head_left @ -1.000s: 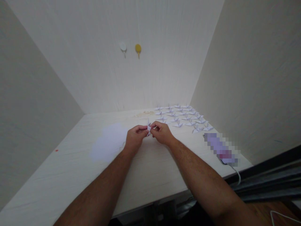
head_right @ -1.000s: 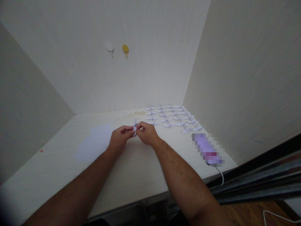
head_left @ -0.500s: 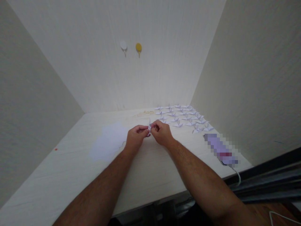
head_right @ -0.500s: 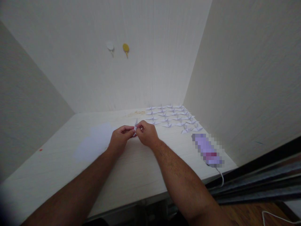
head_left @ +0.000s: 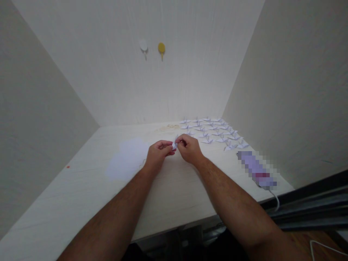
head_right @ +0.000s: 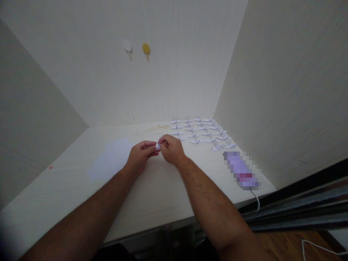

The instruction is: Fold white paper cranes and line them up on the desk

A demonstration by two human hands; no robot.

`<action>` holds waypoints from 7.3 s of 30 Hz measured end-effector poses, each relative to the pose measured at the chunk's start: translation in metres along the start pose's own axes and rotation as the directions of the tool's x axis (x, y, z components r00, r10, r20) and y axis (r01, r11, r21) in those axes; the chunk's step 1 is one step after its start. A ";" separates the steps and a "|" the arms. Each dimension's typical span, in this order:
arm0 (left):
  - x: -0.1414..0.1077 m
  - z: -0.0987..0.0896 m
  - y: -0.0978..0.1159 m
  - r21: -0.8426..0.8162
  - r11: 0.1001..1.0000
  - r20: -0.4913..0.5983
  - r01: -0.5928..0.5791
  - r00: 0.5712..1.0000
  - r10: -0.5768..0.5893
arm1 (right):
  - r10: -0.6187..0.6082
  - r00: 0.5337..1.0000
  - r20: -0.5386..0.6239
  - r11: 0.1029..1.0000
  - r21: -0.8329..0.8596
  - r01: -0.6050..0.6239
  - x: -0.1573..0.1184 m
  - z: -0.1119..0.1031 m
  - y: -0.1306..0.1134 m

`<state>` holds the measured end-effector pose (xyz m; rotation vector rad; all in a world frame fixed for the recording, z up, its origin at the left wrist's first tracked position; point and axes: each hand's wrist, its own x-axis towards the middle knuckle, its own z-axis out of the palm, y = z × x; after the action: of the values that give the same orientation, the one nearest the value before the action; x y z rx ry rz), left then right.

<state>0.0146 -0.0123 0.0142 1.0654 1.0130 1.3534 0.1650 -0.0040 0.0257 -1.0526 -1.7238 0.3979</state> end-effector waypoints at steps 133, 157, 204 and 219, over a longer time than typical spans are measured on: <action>-0.004 0.003 0.008 -0.010 0.998 0.094 -0.061 0.994 0.062 | 0.058 0.998 0.020 0.998 -0.016 -0.058 -0.003 0.005 0.004; -0.007 0.007 0.008 0.199 0.958 0.021 -0.206 0.978 0.206 | 0.013 1.000 0.008 0.999 0.035 -0.013 -0.002 0.005 0.011; 0.001 0.002 0.004 -0.168 0.986 -0.004 0.014 1.000 -0.015 | 0.058 0.997 0.044 0.987 0.145 -0.064 -0.001 0.006 0.009; 0.001 0.001 0.006 0.102 0.991 -0.033 -0.086 0.995 0.090 | 0.099 0.984 0.148 0.955 0.263 -0.135 -0.003 0.009 0.005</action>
<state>0.0144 -0.0114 0.0202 1.1752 1.0823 1.4107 0.1594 -0.0014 0.0168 -0.9462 -1.6691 0.7741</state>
